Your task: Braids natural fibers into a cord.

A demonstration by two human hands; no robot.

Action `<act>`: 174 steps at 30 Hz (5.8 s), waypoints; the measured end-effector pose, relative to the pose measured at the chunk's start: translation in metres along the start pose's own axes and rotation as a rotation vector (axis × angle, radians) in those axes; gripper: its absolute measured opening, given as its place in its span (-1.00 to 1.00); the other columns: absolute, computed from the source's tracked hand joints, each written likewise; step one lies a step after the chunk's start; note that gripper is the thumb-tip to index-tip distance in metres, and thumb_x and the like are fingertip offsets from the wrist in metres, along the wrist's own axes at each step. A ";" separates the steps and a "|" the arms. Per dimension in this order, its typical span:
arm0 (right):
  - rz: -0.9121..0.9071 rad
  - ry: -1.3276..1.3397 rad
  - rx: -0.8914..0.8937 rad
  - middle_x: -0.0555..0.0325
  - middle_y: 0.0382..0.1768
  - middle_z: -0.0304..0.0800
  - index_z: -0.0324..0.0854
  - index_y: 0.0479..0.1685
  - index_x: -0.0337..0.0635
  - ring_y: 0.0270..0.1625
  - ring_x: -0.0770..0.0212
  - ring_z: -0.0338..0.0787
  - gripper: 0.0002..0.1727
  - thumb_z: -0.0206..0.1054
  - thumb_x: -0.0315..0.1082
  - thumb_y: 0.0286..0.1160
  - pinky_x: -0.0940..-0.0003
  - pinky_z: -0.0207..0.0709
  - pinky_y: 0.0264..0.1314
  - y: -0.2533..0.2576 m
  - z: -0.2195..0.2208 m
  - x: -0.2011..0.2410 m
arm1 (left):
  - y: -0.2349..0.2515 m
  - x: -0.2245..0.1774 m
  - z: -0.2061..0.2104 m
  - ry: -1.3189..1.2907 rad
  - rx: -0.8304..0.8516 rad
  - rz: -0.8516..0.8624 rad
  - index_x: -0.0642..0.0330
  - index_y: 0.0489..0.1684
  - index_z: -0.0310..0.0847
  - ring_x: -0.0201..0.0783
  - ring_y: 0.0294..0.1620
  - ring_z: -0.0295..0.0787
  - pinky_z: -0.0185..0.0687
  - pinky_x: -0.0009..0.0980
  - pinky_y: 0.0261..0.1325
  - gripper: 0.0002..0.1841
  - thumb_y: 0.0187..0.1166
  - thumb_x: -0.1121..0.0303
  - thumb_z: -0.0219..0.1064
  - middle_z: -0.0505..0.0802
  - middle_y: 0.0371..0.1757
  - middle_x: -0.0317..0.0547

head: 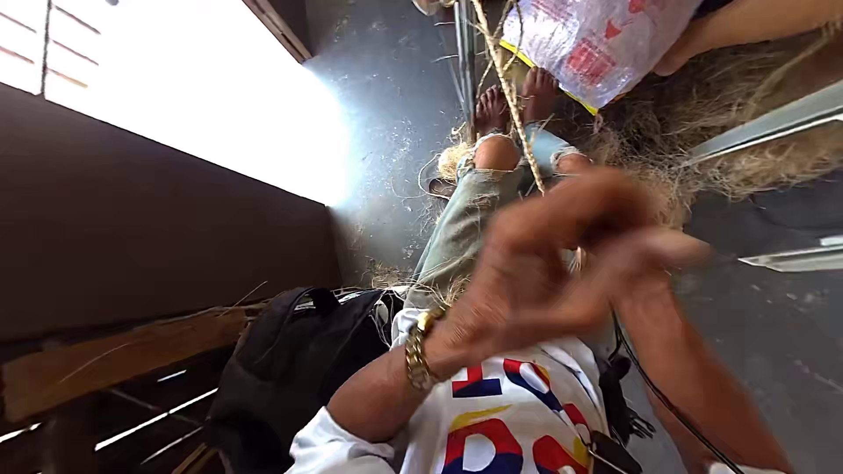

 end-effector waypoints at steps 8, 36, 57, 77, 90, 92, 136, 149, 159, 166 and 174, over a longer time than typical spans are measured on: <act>0.067 0.038 0.024 0.36 -0.83 0.20 0.66 -0.23 -0.11 -0.87 0.55 0.11 -0.85 0.18 -0.45 0.62 0.66 0.06 -0.86 0.000 0.017 -0.009 | -0.040 0.137 -0.021 0.154 0.081 -0.571 0.26 0.37 0.59 -0.37 -0.36 0.73 0.68 -0.38 -0.25 -0.57 0.53 0.38 0.40 0.83 -0.27 -0.17; 0.009 -0.041 -0.086 0.51 -0.80 0.25 0.63 -0.30 -0.02 -0.81 0.58 0.13 -0.85 0.20 -0.47 0.55 0.64 0.05 -0.77 0.014 -0.067 -0.002 | -0.177 0.092 -0.203 -0.701 -0.039 -0.464 -0.06 -0.32 0.80 -0.42 -0.39 0.76 0.75 -0.29 0.09 -0.81 0.58 0.10 0.39 0.75 -0.54 -0.49; 0.022 -0.053 0.026 0.46 -0.78 0.29 0.66 -0.26 -0.07 -0.81 0.56 0.17 -0.88 0.22 -0.41 0.58 0.63 0.08 -0.78 0.008 -0.027 -0.005 | -0.060 0.077 -0.112 0.493 -0.065 -0.332 0.25 0.21 0.71 -0.29 0.22 0.79 0.73 -0.21 0.29 -0.62 0.60 0.18 0.40 0.84 0.20 -0.10; -0.080 -0.305 0.063 0.21 -0.69 0.53 0.68 -0.32 -0.18 -0.74 0.44 0.38 -0.84 0.32 -0.37 0.64 0.58 0.21 -0.73 0.002 -0.009 -0.021 | -0.035 0.170 -0.019 -0.036 -0.031 -0.607 0.06 -0.36 0.61 -0.48 -0.82 0.25 0.17 -0.60 -0.76 -0.90 0.60 0.40 0.31 0.52 -0.67 -0.29; -0.351 -1.027 -0.093 0.28 -0.66 0.55 0.69 -0.41 -0.13 -0.63 0.34 0.52 -0.83 0.26 -0.33 0.50 0.32 0.37 -0.62 -0.035 -0.004 0.024 | -0.037 0.178 -0.003 0.115 -0.087 -0.546 0.13 -0.27 0.55 -0.46 -0.67 0.50 0.37 -0.55 -0.60 -0.85 0.74 0.36 0.18 0.72 -0.58 -0.29; -0.411 -0.967 -0.030 0.25 -0.61 0.64 0.73 -0.40 -0.18 -0.59 0.35 0.59 -0.84 0.26 -0.38 0.46 0.35 0.46 -0.58 -0.045 0.006 0.021 | -0.041 0.181 0.002 -0.077 -0.142 -0.656 0.11 -0.29 0.53 -0.48 -0.76 0.37 0.25 -0.60 -0.71 -0.85 0.74 0.37 0.18 0.65 -0.61 -0.27; 0.925 -1.138 -0.964 -0.48 0.40 0.62 0.53 0.49 -0.41 0.53 -0.40 0.57 -0.51 0.26 -0.25 0.73 -0.37 0.30 0.60 -0.363 -0.311 -0.041 | -0.044 0.109 -0.078 -0.364 -0.237 -0.493 -0.17 -0.35 0.65 -0.62 -0.78 0.37 0.39 -0.70 -0.69 -0.81 0.67 0.32 0.19 0.53 -0.70 -0.55; -0.161 -0.663 -0.032 0.00 0.04 0.89 0.55 0.45 -0.37 0.03 0.27 0.90 -0.43 0.46 -0.33 0.43 0.29 0.81 0.15 -0.028 -0.006 0.019 | -0.059 0.165 -0.012 -0.463 -0.267 -0.597 -0.04 -0.33 0.53 -0.55 -0.79 0.25 0.19 -0.67 -0.75 -0.84 0.73 0.34 0.21 0.46 -0.69 -0.40; 0.194 -0.281 0.106 0.10 -0.39 0.78 0.71 0.11 -0.25 -0.59 0.39 0.60 -0.74 0.34 -0.54 0.47 0.57 0.45 -0.67 0.004 0.024 -0.015 | -0.069 0.166 -0.019 -0.303 -0.286 -0.536 0.11 -0.16 0.53 -0.48 -0.69 0.46 0.40 -0.62 -0.65 -0.93 0.73 0.45 0.17 0.63 -0.58 -0.29; 0.022 -0.504 0.145 0.12 -0.39 0.79 0.73 -0.04 -0.29 -0.46 0.39 0.71 -0.82 0.33 -0.58 0.44 0.53 0.63 -0.39 0.006 0.025 -0.014 | -0.071 0.170 -0.016 -0.233 -0.305 -0.548 0.12 -0.15 0.53 -0.49 -0.70 0.46 0.40 -0.63 -0.65 -0.94 0.71 0.48 0.19 0.62 -0.60 -0.31; 0.005 -0.373 -0.002 0.13 -0.71 0.55 0.74 -0.16 -0.28 -0.85 0.42 0.26 -0.84 0.24 -0.53 0.49 0.58 0.11 -0.87 -0.005 0.028 -0.019 | -0.072 0.171 -0.017 -0.246 -0.325 -0.542 0.10 -0.21 0.51 -0.50 -0.72 0.41 0.35 -0.62 -0.64 -0.90 0.72 0.49 0.16 0.57 -0.64 -0.34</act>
Point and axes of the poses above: each hand's wrist, its own y-axis towards the middle knuckle, its own z-axis out of the palm, x = y × z, the point moved 5 cm from there along y, towards the middle knuckle
